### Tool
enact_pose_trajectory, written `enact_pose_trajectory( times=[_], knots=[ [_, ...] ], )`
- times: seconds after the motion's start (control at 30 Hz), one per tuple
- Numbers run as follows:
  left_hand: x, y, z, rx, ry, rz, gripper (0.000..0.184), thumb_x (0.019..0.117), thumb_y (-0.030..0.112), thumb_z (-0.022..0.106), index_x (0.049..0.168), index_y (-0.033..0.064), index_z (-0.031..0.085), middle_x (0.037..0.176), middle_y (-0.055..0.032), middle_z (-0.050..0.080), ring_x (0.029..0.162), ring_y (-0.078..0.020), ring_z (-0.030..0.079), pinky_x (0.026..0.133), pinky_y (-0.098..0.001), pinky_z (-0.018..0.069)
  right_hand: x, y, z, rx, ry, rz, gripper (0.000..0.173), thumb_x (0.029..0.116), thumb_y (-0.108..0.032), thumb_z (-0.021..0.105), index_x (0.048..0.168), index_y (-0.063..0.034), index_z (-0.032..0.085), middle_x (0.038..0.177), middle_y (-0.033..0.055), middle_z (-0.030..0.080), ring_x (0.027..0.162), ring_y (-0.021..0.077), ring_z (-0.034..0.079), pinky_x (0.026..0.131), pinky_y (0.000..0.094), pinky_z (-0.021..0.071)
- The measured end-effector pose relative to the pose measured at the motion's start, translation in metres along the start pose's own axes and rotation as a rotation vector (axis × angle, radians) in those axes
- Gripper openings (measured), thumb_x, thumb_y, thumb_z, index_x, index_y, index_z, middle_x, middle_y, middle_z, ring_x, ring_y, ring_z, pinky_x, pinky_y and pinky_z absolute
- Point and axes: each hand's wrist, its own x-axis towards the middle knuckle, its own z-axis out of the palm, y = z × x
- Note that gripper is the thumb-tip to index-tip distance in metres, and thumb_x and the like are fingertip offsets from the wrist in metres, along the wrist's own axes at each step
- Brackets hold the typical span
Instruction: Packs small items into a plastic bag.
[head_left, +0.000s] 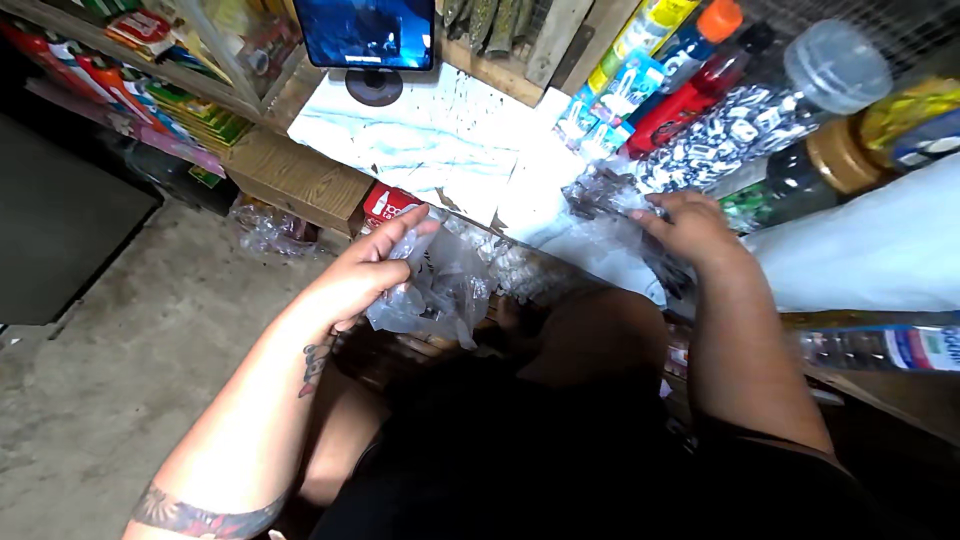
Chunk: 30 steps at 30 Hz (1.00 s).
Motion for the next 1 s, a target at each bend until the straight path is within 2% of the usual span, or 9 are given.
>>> enact_pose_trajectory(
  times=[0.17,0.3,0.4,0.47,0.6,0.77,0.83,0.9,1.0],
  knots=[
    [-0.002,0.000,-0.002,0.005,-0.006,-0.018,0.078,0.0842,0.003,0.049,0.160,0.0128,0.032,0.150,0.0030,0.054,0.077,-0.0007,0.058,0.056,-0.0175,0.0428,0.002,-0.009,0.005,-0.013,-0.016,0.028,0.054,0.0955,-0.030,0.075,0.142,-0.0071,0.061,0.144,0.0305,0.053,0.138,0.0546,0.042,0.107,0.0773,0.0304],
    [-0.002,-0.001,-0.003,0.007,-0.007,-0.001,0.078,0.0844,0.003,0.049,0.160,0.0132,0.032,0.150,0.0030,0.054,0.068,-0.0003,0.054,0.052,-0.0176,0.0400,0.002,-0.010,0.009,0.008,0.042,0.003,0.049,0.0952,-0.033,0.075,0.138,-0.0118,0.065,0.140,0.0277,0.057,0.135,0.0529,0.046,0.106,0.0757,0.0320],
    [-0.002,-0.001,-0.002,0.001,-0.010,0.002,0.077,0.0848,0.003,0.049,0.160,0.0130,0.032,0.149,0.0028,0.054,0.071,-0.0011,0.055,0.053,-0.0179,0.0410,0.000,-0.008,0.008,0.058,0.109,-0.059,0.030,0.1002,-0.026,0.069,0.125,-0.0097,0.073,0.135,0.0249,0.062,0.133,0.0497,0.050,0.108,0.0718,0.0343],
    [-0.002,0.000,-0.002,0.003,-0.010,0.002,0.077,0.0847,0.004,0.049,0.159,0.0123,0.032,0.150,0.0022,0.054,0.072,-0.0007,0.056,0.055,-0.0176,0.0417,-0.002,-0.010,0.007,0.126,0.173,-0.066,0.025,0.1038,-0.020,0.060,0.119,-0.0046,0.074,0.131,0.0261,0.064,0.129,0.0472,0.054,0.109,0.0663,0.0383],
    [-0.003,0.001,-0.002,-0.006,0.001,-0.011,0.077,0.0845,0.003,0.048,0.160,0.0134,0.032,0.150,0.0029,0.054,0.072,-0.0009,0.056,0.054,-0.0179,0.0421,-0.003,-0.013,0.001,0.435,0.285,-0.027,0.036,0.1078,-0.023,0.050,0.127,0.0026,0.068,0.129,0.0258,0.065,0.123,0.0331,0.061,0.108,0.0482,0.0450],
    [-0.003,0.000,-0.003,-0.011,-0.002,-0.007,0.077,0.0847,0.003,0.048,0.160,0.0134,0.032,0.150,0.0029,0.054,0.070,-0.0014,0.055,0.052,-0.0181,0.0411,-0.009,-0.018,-0.016,0.762,0.368,-0.076,0.037,0.1075,-0.029,0.050,0.127,-0.0024,0.066,0.124,0.0092,0.068,0.100,0.0070,0.064,0.087,0.0280,0.0532],
    [-0.003,0.001,-0.003,-0.014,0.002,-0.010,0.077,0.0854,0.003,0.048,0.160,0.0130,0.032,0.149,0.0020,0.054,0.074,-0.0015,0.057,0.055,-0.0182,0.0428,-0.014,-0.029,-0.026,0.883,0.352,-0.085,0.035,0.1087,-0.030,0.048,0.128,-0.0055,0.064,0.123,0.0022,0.067,0.092,0.0041,0.067,0.078,0.0235,0.0562],
    [-0.004,0.002,-0.003,-0.009,0.002,-0.015,0.076,0.0862,0.004,0.049,0.159,0.0126,0.032,0.149,0.0009,0.054,0.090,-0.0027,0.062,0.064,-0.0192,0.0485,-0.020,-0.045,-0.036,0.989,0.313,-0.098,0.033,0.1106,-0.028,0.043,0.129,-0.0084,0.062,0.121,-0.0023,0.068,0.089,0.0045,0.069,0.074,0.0223,0.0587],
    [-0.004,0.002,-0.003,0.002,0.008,-0.017,0.078,0.0841,0.004,0.049,0.160,0.0126,0.031,0.151,0.0008,0.053,0.108,-0.0058,0.062,0.076,-0.0232,0.0519,-0.027,-0.068,-0.048,1.063,0.239,-0.199,0.033,0.1120,-0.026,0.038,0.129,-0.0096,0.061,0.121,-0.0040,0.069,0.092,0.0069,0.072,0.078,0.0250,0.0612]
  ],
)
